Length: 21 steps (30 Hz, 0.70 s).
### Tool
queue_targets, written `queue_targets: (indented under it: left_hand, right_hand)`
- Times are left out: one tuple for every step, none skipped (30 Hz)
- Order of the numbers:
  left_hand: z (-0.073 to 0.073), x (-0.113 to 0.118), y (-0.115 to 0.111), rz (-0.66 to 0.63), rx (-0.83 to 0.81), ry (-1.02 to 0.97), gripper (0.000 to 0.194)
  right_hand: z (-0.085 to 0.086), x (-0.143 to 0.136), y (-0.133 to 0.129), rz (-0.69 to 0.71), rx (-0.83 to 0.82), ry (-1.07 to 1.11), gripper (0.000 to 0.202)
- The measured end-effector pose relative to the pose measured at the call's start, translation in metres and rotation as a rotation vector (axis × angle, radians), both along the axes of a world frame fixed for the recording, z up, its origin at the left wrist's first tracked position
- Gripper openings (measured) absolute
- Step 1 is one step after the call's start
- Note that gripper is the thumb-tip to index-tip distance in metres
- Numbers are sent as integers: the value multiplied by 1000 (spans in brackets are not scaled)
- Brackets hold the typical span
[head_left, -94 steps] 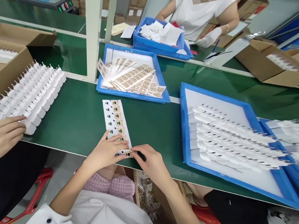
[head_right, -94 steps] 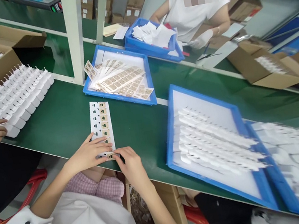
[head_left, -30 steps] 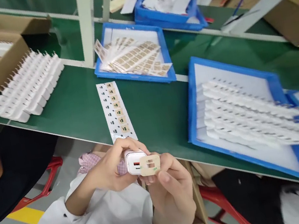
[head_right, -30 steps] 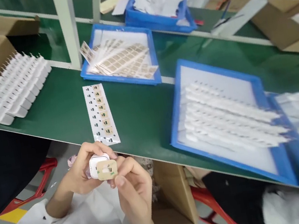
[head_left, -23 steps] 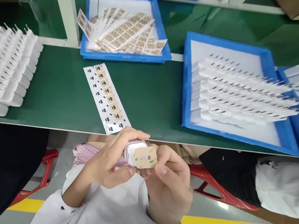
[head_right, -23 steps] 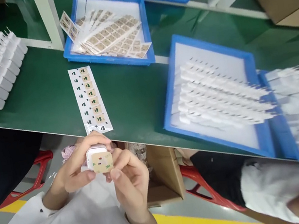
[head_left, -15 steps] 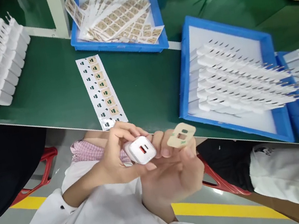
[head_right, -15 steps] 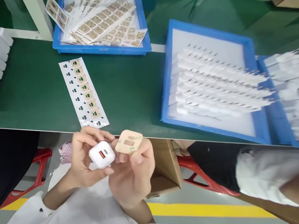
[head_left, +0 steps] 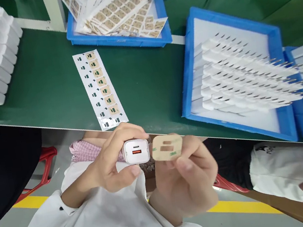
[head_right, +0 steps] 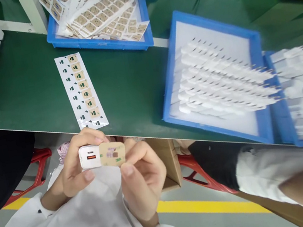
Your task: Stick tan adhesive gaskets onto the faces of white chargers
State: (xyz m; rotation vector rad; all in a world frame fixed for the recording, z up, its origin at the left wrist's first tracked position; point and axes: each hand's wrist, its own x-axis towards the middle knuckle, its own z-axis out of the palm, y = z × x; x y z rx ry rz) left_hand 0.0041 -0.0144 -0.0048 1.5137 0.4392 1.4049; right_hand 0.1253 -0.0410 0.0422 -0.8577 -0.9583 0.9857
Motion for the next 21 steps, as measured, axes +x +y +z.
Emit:
queue_targets:
  left_hand:
    - [2,-1,2,-4,-5,0,48]
    - [3,-3,4,-14,-9,9,49]
    - [4,-3,5,-24,-10,20,49]
    - [5,-4,5,-30,-9,27,49]
    - [5,-5,6,-35,-12,35,47]
    - [6,-5,6,-35,-16,39,46]
    - [6,-6,5,-32,-25,44,46]
    - [6,-7,5,-28,-37,52,46]
    - [7,-7,5,-25,-47,64,47]
    - [8,-8,5,-23,-51,80,47]
    - [8,-9,4,-20,-50,100,47]
    - [9,-10,4,-15,-42,119,46]
    - [9,-11,5,-8,-30,135,46]
    - [9,-11,5,0,-13,148,45]
    - [9,-11,5,8,1,160,45]
    - [9,-12,5,16,15,167,44]
    - [9,-12,5,22,24,175,44]
    - [8,-12,5,27,26,183,44]
    - [8,-12,5,30,27,189,44]
    - [8,-12,5,32,31,191,44]
    - [7,-12,5,33,33,192,44]
  right_hand:
    - [-1,-1,-5,50,-32,19,22]
    - [-2,-1,-9,86,-54,41,22]
    - [-4,-3,-12,107,-70,59,23]
    - [-6,-4,-14,123,-81,69,23]
    - [-8,-5,-15,129,-88,76,23]
    - [-10,-6,-16,130,-90,77,22]
    - [-11,-7,-16,127,-89,76,21]
    - [-13,-7,-17,125,-86,72,20]
    - [-14,-8,-17,123,-84,68,20]
    - [-15,-8,-18,121,-83,60,20]
    - [-16,-8,-18,116,-80,51,19]
    - [-17,-9,-18,110,-77,41,19]
    - [-17,-9,-18,104,-73,31,19]
    - [-17,-9,-19,98,-69,22,19]
    - [-18,-9,-19,93,-62,14,18]
    - [-18,-9,-19,88,-53,8,18]
    - [-18,-9,-19,85,-45,1,17]
    - [-19,-9,-19,83,-37,-6,17]
    - [-19,-9,-19,81,-33,-13,17]
    - [-20,-9,-19,80,-32,-21,16]
    - [-21,-9,-20,79,-34,-26,16]
